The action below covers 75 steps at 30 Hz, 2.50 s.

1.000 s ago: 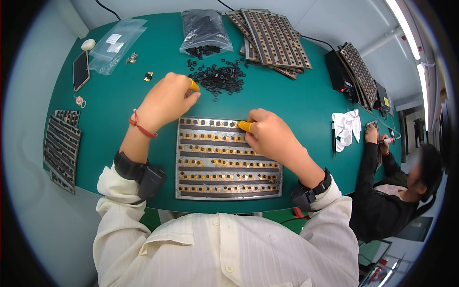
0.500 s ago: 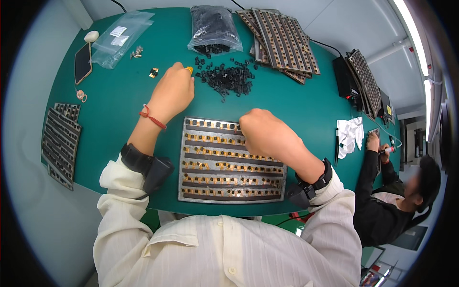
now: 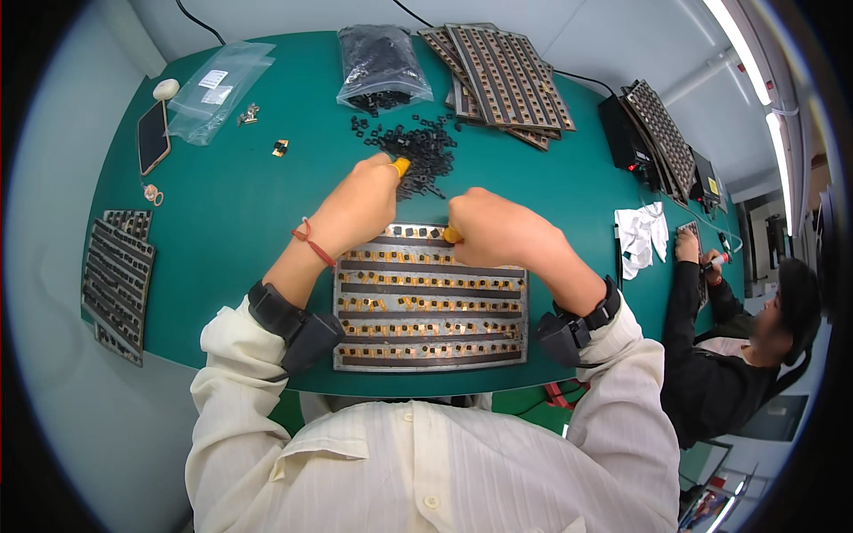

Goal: Placing small black lens spacers or housings onto an array of camera sensors.

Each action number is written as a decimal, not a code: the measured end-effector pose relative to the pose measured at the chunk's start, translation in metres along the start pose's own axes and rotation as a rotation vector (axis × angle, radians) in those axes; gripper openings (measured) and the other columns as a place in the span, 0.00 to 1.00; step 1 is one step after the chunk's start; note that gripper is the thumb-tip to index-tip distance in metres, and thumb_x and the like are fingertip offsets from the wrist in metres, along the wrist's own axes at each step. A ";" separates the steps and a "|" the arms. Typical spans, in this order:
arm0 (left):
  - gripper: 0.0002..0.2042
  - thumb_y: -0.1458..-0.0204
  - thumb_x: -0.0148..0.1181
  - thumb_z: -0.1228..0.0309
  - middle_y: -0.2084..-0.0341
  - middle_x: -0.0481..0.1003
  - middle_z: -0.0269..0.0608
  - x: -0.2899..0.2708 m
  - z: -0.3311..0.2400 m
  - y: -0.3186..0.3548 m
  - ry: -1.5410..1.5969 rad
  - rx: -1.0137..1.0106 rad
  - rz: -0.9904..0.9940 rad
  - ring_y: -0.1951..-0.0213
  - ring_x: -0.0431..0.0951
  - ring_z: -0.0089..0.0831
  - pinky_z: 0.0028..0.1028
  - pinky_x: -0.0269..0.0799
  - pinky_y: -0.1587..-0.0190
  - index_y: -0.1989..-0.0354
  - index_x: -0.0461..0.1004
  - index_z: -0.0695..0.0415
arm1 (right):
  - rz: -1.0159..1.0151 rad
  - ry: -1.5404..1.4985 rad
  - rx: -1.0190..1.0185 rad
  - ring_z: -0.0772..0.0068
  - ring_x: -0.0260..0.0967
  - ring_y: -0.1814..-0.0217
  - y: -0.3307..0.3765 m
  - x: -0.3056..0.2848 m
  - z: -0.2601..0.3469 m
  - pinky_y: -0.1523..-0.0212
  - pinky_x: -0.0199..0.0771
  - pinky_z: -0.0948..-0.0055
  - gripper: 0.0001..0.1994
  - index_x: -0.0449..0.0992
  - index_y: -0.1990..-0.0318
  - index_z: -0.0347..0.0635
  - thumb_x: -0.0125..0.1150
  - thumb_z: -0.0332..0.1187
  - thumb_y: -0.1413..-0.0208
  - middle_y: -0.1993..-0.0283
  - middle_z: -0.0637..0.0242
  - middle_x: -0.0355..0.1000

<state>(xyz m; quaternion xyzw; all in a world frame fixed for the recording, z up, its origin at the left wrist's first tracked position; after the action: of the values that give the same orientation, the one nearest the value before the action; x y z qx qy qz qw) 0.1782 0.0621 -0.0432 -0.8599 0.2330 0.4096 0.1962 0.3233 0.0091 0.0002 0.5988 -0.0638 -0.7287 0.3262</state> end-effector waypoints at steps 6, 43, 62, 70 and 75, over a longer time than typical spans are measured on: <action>0.08 0.46 0.60 0.77 0.73 0.80 0.53 -0.032 0.010 0.002 0.027 0.048 -0.206 0.70 0.81 0.43 0.35 0.76 0.66 0.63 0.78 0.71 | -0.245 -0.261 -0.121 0.52 0.78 0.64 0.017 -0.012 -0.022 0.61 0.77 0.61 0.08 0.81 0.66 0.29 0.64 0.26 0.52 0.69 0.48 0.78; 0.07 0.51 0.67 0.74 0.74 0.80 0.47 -0.017 -0.002 0.007 -0.221 -0.092 -0.048 0.72 0.80 0.44 0.37 0.77 0.66 0.68 0.81 0.65 | -0.587 -0.487 0.069 0.66 0.78 0.71 -0.001 0.009 -0.075 0.66 0.78 0.70 0.11 0.82 0.60 0.30 0.68 0.28 0.48 0.70 0.53 0.80; 0.06 0.57 0.63 0.76 0.77 0.78 0.47 -0.032 0.008 0.014 -0.114 -0.112 0.057 0.74 0.80 0.43 0.35 0.75 0.69 0.70 0.80 0.65 | -0.618 -0.411 0.023 0.59 0.72 0.68 -0.005 0.018 -0.052 0.65 0.72 0.64 0.08 0.81 0.64 0.32 0.70 0.27 0.50 0.69 0.56 0.71; 0.06 0.54 0.65 0.76 0.73 0.78 0.47 -0.047 -0.012 0.075 -0.096 -0.017 0.136 0.71 0.80 0.40 0.32 0.76 0.66 0.69 0.79 0.65 | -0.645 -0.368 -0.022 0.57 0.73 0.67 -0.004 0.020 -0.052 0.64 0.73 0.63 0.07 0.80 0.66 0.31 0.69 0.26 0.49 0.68 0.55 0.72; 0.06 0.54 0.64 0.77 0.72 0.78 0.46 -0.047 -0.002 0.087 -0.089 -0.029 0.118 0.70 0.81 0.39 0.31 0.77 0.65 0.68 0.79 0.67 | -0.690 -0.407 -0.066 0.57 0.73 0.66 0.015 0.009 -0.045 0.63 0.74 0.64 0.07 0.80 0.65 0.30 0.68 0.26 0.49 0.67 0.55 0.72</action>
<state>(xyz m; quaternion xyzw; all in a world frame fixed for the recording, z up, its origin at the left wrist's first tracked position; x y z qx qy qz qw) 0.1047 0.0013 -0.0173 -0.8285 0.2682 0.4615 0.1692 0.3696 0.0059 -0.0124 0.4177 0.1010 -0.9008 0.0619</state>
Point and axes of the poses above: each hand's wrist, its own y-axis away from the middle knuckle, its own x-axis out of the palm, z = x × y, the point moved 5 cm from there along -y, towards the middle knuckle
